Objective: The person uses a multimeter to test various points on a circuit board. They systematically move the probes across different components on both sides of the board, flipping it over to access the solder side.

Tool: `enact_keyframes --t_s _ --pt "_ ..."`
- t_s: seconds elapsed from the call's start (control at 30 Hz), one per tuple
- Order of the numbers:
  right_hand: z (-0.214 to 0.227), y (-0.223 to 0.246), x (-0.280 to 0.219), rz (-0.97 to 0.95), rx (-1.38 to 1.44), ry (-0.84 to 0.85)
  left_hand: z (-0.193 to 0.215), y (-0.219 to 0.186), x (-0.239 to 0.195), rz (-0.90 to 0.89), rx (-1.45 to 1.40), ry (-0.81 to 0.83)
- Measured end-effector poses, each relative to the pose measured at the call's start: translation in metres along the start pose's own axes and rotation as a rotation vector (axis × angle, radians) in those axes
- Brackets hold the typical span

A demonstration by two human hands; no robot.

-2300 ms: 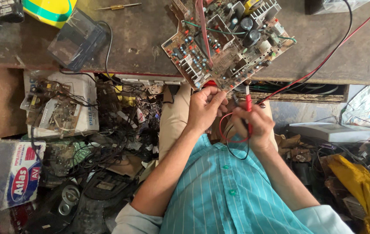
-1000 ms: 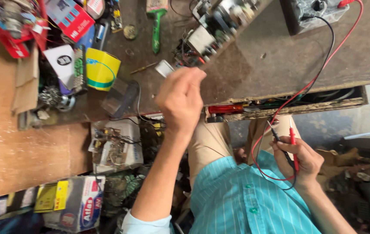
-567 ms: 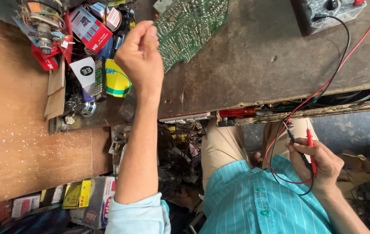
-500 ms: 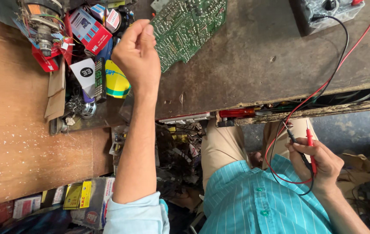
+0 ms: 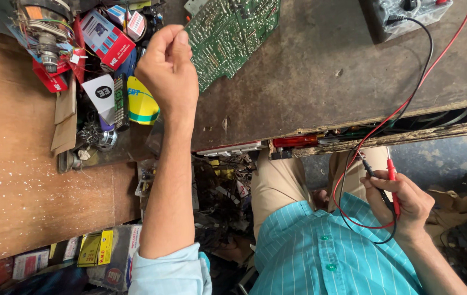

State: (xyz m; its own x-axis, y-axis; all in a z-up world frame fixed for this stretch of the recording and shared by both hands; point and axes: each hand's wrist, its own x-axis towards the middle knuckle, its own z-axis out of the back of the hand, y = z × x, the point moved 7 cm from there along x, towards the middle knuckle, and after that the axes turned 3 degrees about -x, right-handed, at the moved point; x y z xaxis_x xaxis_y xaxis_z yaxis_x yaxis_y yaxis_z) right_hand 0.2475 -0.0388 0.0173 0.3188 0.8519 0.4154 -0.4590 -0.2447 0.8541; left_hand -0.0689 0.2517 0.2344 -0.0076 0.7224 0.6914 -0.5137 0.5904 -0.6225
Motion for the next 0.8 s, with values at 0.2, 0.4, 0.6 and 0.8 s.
enact_keyframes --t_s 0.2,0.4,0.6,0.8 --pt "0.001 0.000 -0.002 0.007 -0.011 -0.018 0.002 0.019 0.034 -0.029 0.014 0.006" --pt "0.003 -0.001 -0.006 -0.020 -0.008 -0.010 0.003 0.039 0.064 -0.071 0.025 0.039" --pt "0.004 0.000 -0.007 -0.008 -0.021 -0.020 0.002 0.046 0.070 -0.082 -0.050 0.062" --pt "0.005 0.002 -0.005 -0.008 -0.030 -0.017 0.002 0.039 0.060 -0.070 -0.062 0.084"
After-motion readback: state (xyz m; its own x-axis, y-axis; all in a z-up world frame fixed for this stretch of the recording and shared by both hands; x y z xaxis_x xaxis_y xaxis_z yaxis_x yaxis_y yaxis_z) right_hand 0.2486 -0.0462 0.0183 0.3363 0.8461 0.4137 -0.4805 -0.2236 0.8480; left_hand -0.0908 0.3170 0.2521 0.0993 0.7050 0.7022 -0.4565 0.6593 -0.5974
